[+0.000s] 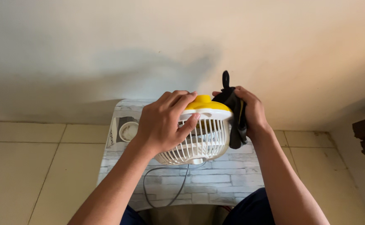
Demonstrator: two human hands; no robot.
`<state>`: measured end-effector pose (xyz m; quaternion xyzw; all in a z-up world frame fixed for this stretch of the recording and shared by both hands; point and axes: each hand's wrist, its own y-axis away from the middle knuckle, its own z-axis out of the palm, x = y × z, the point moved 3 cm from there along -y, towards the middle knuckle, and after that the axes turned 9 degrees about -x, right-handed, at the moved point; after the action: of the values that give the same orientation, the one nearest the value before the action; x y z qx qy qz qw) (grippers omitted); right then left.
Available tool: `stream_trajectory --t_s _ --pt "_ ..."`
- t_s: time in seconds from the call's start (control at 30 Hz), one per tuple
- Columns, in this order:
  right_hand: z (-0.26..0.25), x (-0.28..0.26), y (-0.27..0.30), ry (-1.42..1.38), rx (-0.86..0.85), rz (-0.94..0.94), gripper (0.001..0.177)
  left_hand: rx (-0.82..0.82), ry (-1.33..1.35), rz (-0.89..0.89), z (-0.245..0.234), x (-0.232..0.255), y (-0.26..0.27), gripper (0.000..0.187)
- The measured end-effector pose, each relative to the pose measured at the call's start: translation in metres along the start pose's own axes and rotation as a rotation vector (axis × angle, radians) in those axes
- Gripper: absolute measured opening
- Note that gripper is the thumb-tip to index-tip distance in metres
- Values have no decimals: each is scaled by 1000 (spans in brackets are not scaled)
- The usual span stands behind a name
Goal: The person wipes the exterior housing and the front grille of a small yellow desk fan using a dark cloth held in their hands.
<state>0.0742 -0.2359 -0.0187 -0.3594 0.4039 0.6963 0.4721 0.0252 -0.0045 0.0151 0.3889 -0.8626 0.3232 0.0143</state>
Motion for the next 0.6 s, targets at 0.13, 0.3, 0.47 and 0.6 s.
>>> stream_trajectory --t_s 0.13,0.3,0.47,0.6 --pt "25 -16 9 242 -116 -247 27 11 -5 -5 0 2 0 43" --pt "66 -20 25 558 -128 -456 21 -26 2 -46 -5 8 -2 40" --pt "85 -27 39 367 -308 -468 25 -69 18 -87 -5 9 -3 40" --pt "103 -26 50 1213 -139 -887 19 -149 -17 -142 0 5 -4 40"
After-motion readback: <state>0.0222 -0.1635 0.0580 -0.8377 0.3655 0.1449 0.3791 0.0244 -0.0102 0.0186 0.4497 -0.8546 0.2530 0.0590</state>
